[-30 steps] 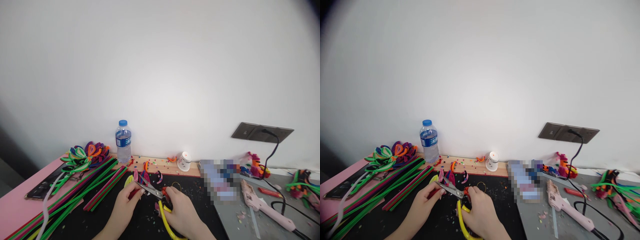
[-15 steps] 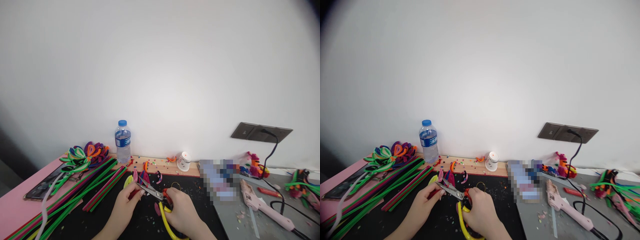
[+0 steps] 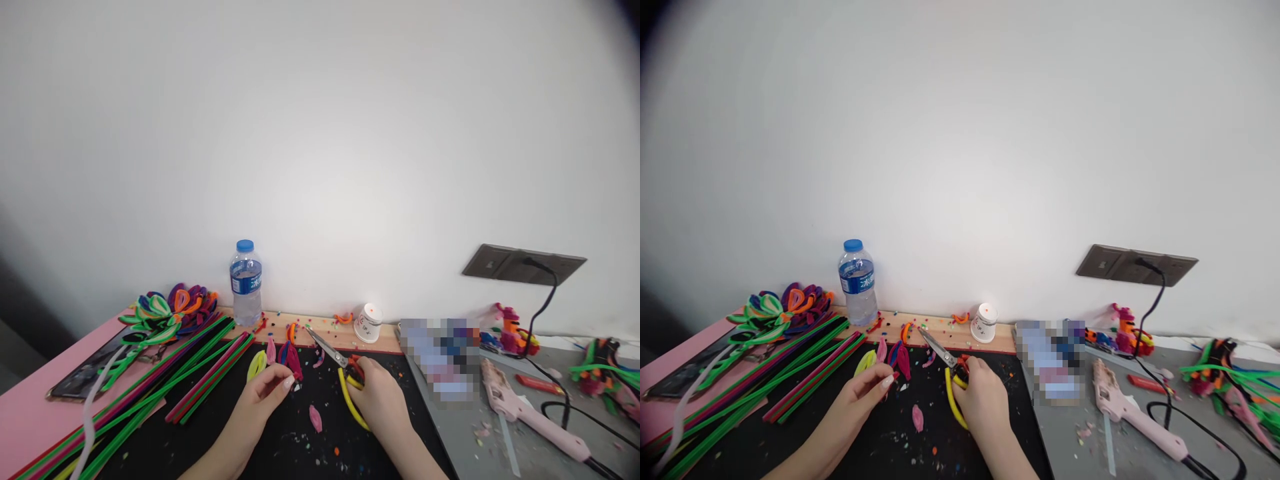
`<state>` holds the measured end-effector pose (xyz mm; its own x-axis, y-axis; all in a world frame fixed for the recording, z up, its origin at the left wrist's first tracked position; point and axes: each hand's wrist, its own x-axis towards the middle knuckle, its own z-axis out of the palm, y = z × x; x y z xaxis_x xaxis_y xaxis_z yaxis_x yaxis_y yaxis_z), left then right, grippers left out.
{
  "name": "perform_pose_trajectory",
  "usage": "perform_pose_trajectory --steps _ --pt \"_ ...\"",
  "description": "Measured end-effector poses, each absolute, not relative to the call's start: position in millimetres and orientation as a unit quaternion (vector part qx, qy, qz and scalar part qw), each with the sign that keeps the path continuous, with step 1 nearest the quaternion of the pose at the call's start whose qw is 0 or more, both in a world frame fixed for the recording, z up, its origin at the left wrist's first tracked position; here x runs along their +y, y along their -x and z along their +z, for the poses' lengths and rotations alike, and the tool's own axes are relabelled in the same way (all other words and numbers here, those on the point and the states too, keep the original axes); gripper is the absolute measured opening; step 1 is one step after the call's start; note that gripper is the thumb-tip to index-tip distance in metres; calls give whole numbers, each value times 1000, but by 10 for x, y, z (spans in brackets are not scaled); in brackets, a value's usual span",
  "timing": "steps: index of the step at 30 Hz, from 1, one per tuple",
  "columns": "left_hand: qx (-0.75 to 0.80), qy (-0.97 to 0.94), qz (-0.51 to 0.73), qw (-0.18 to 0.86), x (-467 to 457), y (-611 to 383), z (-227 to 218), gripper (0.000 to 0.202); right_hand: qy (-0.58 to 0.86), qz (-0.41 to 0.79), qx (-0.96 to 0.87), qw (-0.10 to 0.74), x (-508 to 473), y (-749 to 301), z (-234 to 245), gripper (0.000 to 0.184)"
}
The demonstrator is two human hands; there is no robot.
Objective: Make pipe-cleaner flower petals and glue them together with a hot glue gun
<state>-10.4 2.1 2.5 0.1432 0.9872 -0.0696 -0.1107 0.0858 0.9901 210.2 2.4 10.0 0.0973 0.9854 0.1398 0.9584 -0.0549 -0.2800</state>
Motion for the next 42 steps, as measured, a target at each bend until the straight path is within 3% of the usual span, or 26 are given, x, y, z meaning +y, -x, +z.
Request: perform_pose_trajectory --steps 8,12,15,22,26,33,37,42 --pt "447 -379 472 659 -41 43 56 30 717 30 -672 182 68 -2185 36 16" --pt "416 -350 459 702 -46 25 75 28 674 18 -684 279 40 -2144 113 29" --pt "383 -351 453 725 -51 13 85 24 596 95 -721 341 -46 -2057 189 27" --pt "375 -356 422 744 -79 12 92 22 480 294 -777 284 -236 -1731 184 10" --pt "397 -402 401 721 -62 28 40 23 495 359 -732 301 -234 -1640 135 17" --pt "416 -575 407 575 -7 71 -59 15 504 403 -671 365 -192 -1691 109 12" --pt "422 -597 357 580 -7 72 -59 17 505 416 -627 423 -153 -1712 36 11" --pt "418 -597 352 587 -14 75 -71 20 460 552 -526 453 -89 -1711 -4 23"
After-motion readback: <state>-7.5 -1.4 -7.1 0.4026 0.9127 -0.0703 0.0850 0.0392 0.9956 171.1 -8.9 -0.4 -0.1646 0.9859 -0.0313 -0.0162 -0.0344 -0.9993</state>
